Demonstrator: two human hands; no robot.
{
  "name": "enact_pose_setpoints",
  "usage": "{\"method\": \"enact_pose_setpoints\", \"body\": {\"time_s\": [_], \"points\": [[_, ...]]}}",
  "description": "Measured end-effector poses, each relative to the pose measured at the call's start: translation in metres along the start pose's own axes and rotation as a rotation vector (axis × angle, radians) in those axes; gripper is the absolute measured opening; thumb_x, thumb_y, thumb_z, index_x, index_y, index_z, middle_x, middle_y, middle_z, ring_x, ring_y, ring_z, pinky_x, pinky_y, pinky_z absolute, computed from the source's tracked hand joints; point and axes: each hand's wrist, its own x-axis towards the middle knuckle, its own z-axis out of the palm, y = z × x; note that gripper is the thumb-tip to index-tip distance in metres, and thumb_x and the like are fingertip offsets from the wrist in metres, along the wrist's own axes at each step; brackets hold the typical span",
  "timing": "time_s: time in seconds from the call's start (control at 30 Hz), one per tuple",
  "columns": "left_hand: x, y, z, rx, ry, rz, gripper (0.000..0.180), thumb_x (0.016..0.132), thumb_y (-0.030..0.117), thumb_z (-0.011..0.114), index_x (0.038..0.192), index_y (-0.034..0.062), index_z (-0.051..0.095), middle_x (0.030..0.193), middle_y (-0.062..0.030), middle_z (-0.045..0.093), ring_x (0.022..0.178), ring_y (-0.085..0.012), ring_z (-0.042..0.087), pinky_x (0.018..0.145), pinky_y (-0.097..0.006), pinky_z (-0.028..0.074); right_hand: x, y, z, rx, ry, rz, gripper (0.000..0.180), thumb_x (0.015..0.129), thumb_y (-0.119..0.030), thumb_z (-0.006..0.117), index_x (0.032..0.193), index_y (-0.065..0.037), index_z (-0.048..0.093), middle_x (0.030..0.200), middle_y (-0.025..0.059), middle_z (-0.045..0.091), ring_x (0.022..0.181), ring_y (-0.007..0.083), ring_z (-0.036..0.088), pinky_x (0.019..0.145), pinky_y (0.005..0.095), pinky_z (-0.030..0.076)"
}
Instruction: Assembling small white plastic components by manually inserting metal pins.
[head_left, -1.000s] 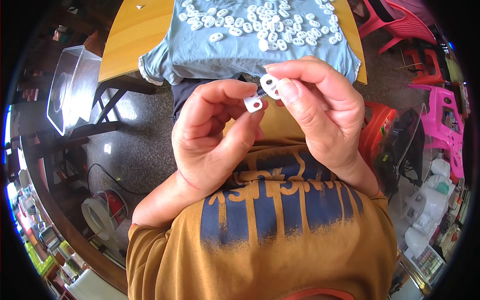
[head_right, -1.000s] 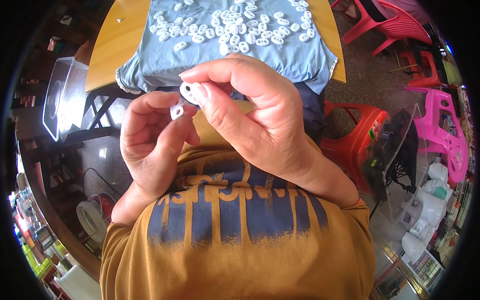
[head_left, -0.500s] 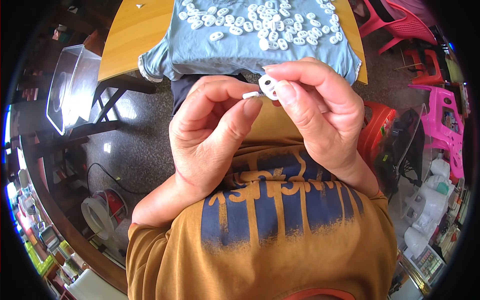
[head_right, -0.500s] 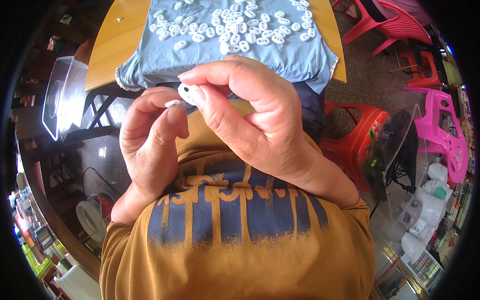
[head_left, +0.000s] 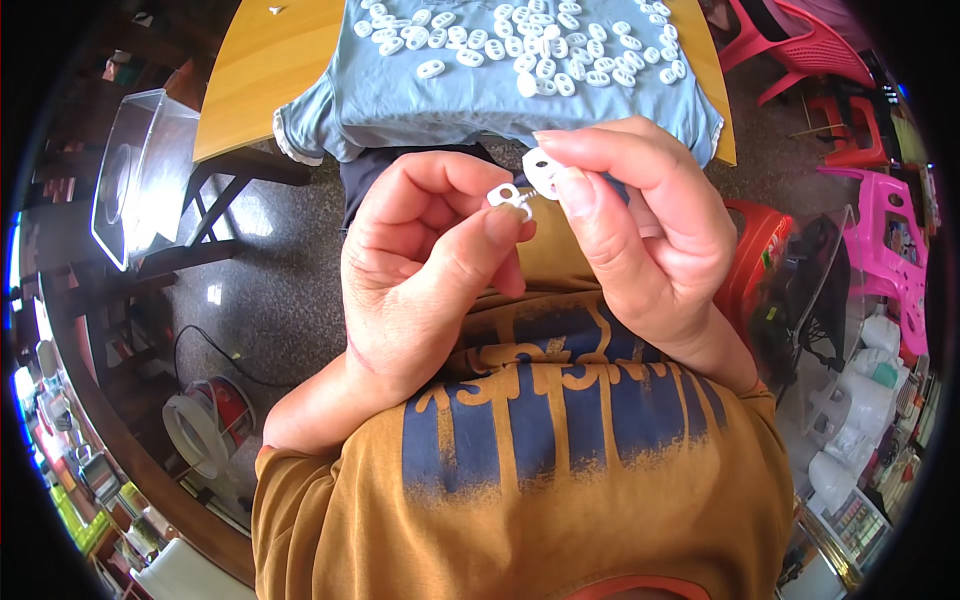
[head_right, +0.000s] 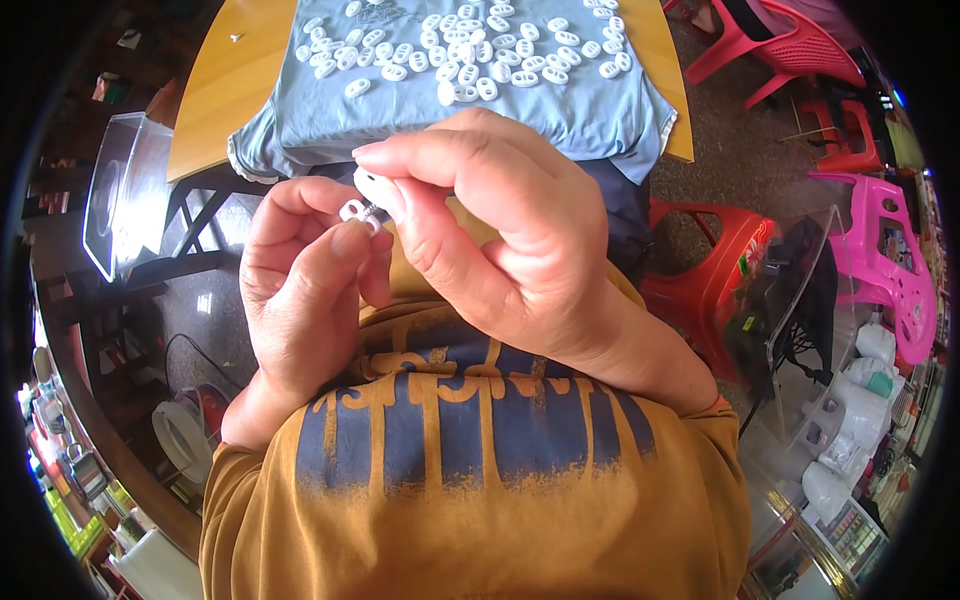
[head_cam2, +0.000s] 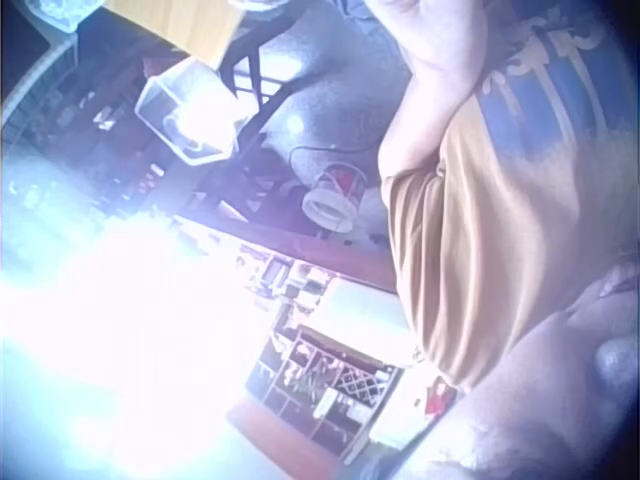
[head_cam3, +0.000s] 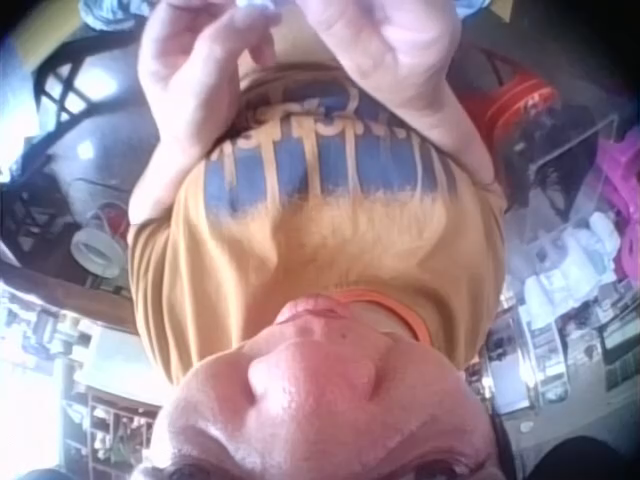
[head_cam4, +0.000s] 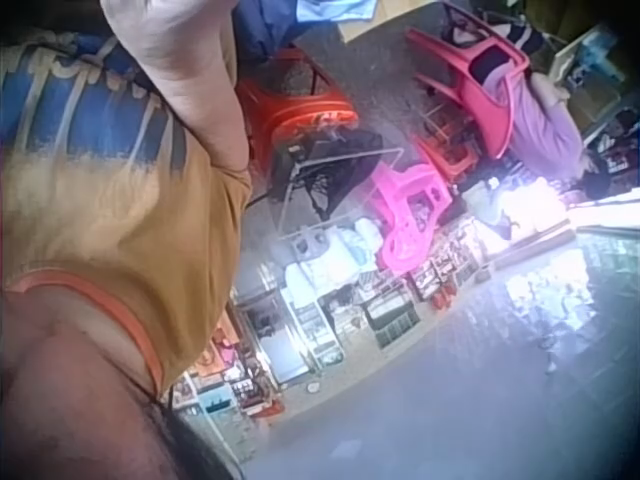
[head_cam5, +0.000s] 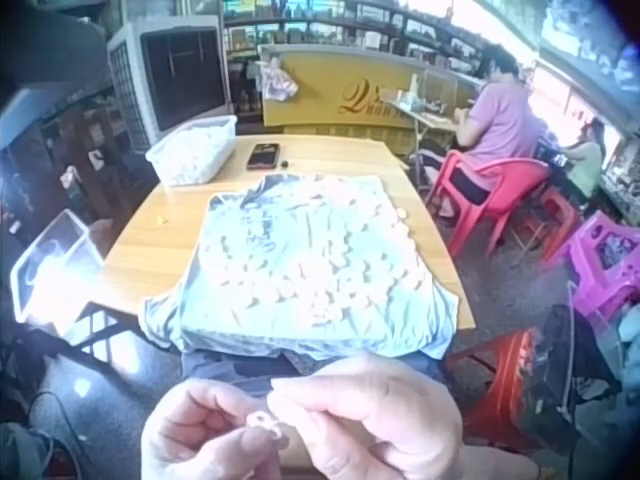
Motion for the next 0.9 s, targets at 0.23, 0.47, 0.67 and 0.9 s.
{"method": "enact_pose_setpoints", "body": {"time_s": [0.23, 0.47, 0.67, 0.9], "points": [[-0.0004, -0.0011, -0.0011, -0.013, -0.007, 0.020, 0.015, 0.083, 0.003, 0.057, 0.096, 0.0001, 0.051, 0.081, -0.0076, 0.061, 0.061, -0.0083, 0.055, 0.055, -0.019, 0.045, -0.0007, 0.0015, 0.0004, -0.075, -0.001, -0.091, 0.019, 0.081, 0.009, 0.051, 0.099, 0.005, 0.055, 0.091, 0.0118, 0.058, 0.076, 0.0117, 0.054, 0.067, 0.0206, 0.043], [-0.0003, -0.0023, -0.0001, -0.010, -0.007, 0.021, 0.015, 0.083, 0.001, 0.056, 0.097, -0.0001, 0.050, 0.082, -0.0078, 0.060, 0.062, -0.0083, 0.055, 0.056, -0.019, 0.046, 0.0033, -0.0021, -0.0002, -0.118, -0.066, -0.105, 0.019, 0.080, 0.009, 0.052, 0.098, 0.004, 0.057, 0.084, 0.0106, 0.058, 0.072, 0.0124, 0.055, 0.062, 0.0212, 0.043], [0.0002, -0.0016, 0.0009, -0.017, -0.017, 0.031, 0.015, 0.083, 0.000, 0.055, 0.097, -0.0005, 0.049, 0.083, -0.0082, 0.060, 0.063, -0.0089, 0.055, 0.056, -0.020, 0.047, 0.0016, -0.0002, 0.0017, -0.016, -0.029, -0.035, 0.018, 0.082, 0.008, 0.051, 0.098, 0.005, 0.056, 0.084, 0.0090, 0.057, 0.071, 0.0102, 0.052, 0.063, 0.0202, 0.042], [-0.0018, 0.0006, 0.0015, 0.004, -0.046, 0.020, 0.019, 0.085, -0.001, 0.052, 0.103, -0.0017, 0.049, 0.087, -0.0089, 0.060, 0.068, -0.0102, 0.057, 0.061, -0.021, 0.048, 0.0020, -0.0001, -0.0009, -0.009, -0.048, -0.008, 0.017, 0.083, 0.006, 0.049, 0.099, 0.006, 0.056, 0.086, 0.0089, 0.057, 0.071, 0.0094, 0.052, 0.063, 0.0200, 0.042]]}}
